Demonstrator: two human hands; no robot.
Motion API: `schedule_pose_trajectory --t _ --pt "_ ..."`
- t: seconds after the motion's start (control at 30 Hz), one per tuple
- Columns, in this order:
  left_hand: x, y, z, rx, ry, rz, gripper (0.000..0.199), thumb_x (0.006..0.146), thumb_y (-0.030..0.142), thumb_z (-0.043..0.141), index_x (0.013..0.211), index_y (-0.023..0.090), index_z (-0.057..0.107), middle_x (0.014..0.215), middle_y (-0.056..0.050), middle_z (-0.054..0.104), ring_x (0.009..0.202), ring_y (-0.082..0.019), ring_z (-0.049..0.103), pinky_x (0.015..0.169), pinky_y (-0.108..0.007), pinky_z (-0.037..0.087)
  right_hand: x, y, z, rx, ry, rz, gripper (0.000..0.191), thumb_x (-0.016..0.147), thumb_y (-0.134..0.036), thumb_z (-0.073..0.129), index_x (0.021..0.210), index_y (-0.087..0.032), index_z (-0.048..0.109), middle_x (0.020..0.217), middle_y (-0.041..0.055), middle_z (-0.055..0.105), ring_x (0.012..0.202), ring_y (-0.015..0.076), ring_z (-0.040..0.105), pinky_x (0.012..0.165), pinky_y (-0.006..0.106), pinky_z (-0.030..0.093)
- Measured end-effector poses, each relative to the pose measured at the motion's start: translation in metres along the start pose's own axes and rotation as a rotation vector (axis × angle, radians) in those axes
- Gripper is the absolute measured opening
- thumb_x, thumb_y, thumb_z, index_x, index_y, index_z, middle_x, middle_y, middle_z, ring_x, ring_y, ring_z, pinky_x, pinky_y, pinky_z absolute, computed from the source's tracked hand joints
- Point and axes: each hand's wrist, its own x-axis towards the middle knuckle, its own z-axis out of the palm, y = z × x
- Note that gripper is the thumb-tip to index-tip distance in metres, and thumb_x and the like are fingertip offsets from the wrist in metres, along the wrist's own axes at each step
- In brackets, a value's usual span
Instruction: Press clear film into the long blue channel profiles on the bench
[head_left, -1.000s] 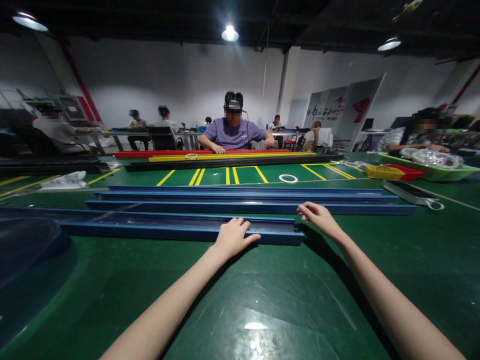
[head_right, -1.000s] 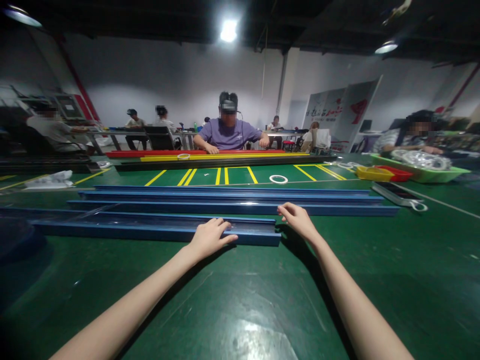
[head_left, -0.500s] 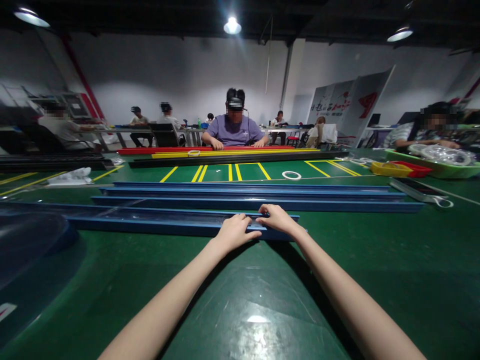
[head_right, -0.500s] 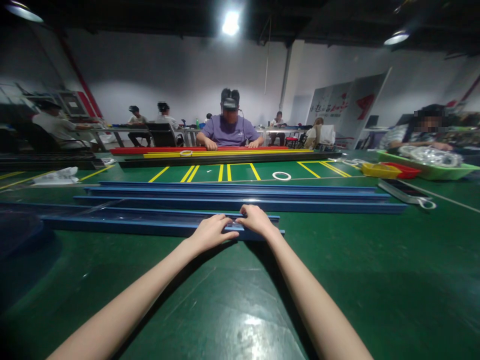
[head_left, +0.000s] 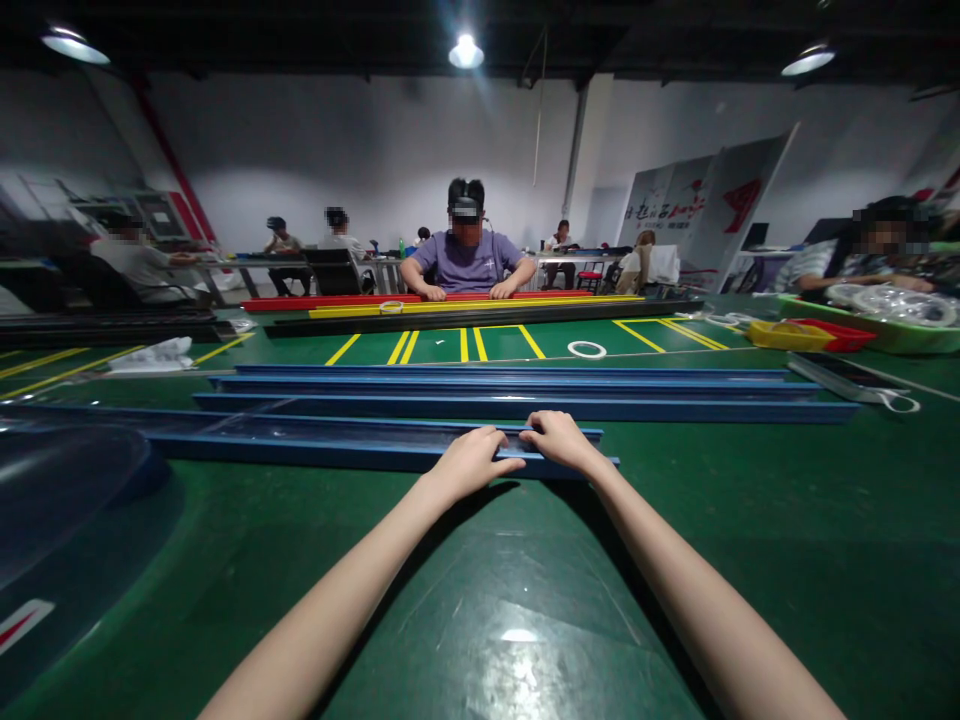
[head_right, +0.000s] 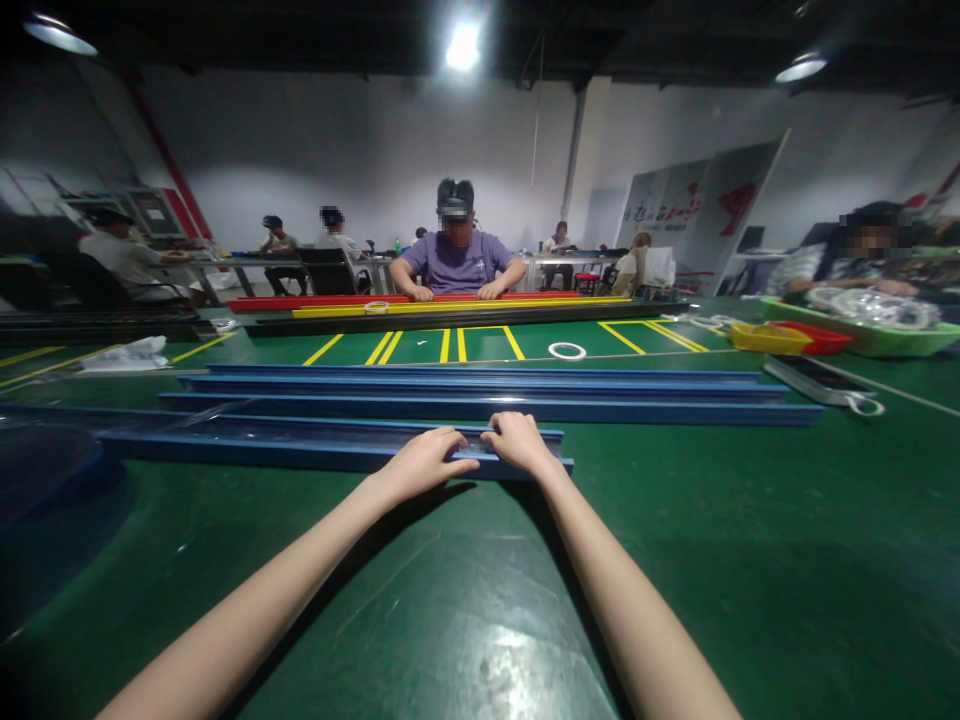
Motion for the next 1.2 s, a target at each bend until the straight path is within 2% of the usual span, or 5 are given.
schedule_pose_trajectory --t 0.2,0.53,0.7,0.9,1.2 --pt "0.0 -0.003 -0.007 -0.091 0.073 0.003 0.03 0.085 0.041 0.039 0.086 0.019 0.059 0.083 -0.002 0.061 0.077 -0.015 0.056 0.069 -0.024 0.042 0.002 0.005 0.0 0.031 -0.012 -0.055 0.022 0.079 -0.031 0.046 0.077 -0.018 0.063 0.084 0.007 0.066 0.078 0.019 0.056 0.063 0.025 0.032" --pt "-0.006 -0.008 -0.019 0.128 0.067 -0.025 0.032 0.088 0.036 0.034 0.082 0.018 0.06 0.084 -0.003 0.061 0.081 -0.016 0.057 0.067 -0.024 0.041 0.004 0.01 0.001 -0.008 -0.003 -0.086 0.02 0.08 -0.028 0.047 0.078 -0.016 0.064 0.084 0.0083 0.066 0.08 0.0185 0.057 0.066 0.024 0.034" --pt "-0.006 -0.011 -0.019 0.2 0.08 -0.001 0.033 0.089 0.035 0.033 0.082 0.018 0.06 0.084 -0.003 0.061 0.081 -0.016 0.056 0.069 -0.024 0.041 -0.002 0.029 -0.005 0.004 -0.008 -0.079 0.021 0.078 -0.03 0.049 0.076 -0.016 0.064 0.079 0.0076 0.066 0.073 0.0175 0.057 0.063 0.023 0.035" --pt "-0.006 -0.013 -0.014 0.188 0.074 0.104 0.029 0.088 0.038 0.037 0.085 0.018 0.059 0.087 -0.002 0.062 0.082 -0.014 0.056 0.071 -0.024 0.041 -0.015 0.061 -0.019 0.012 -0.011 -0.096 0.025 0.077 -0.03 0.045 0.076 -0.015 0.065 0.079 0.0074 0.066 0.074 0.0178 0.057 0.064 0.023 0.037" --pt "-0.006 -0.012 -0.006 0.166 0.065 0.221 0.025 0.087 0.037 0.041 0.094 0.018 0.056 0.095 -0.003 0.061 0.088 -0.015 0.055 0.076 -0.024 0.042 -0.036 0.091 -0.037 -0.001 0.013 0.0 0.034 0.073 -0.041 0.049 0.079 -0.014 0.066 0.082 0.0086 0.067 0.077 0.0208 0.059 0.066 0.025 0.04"
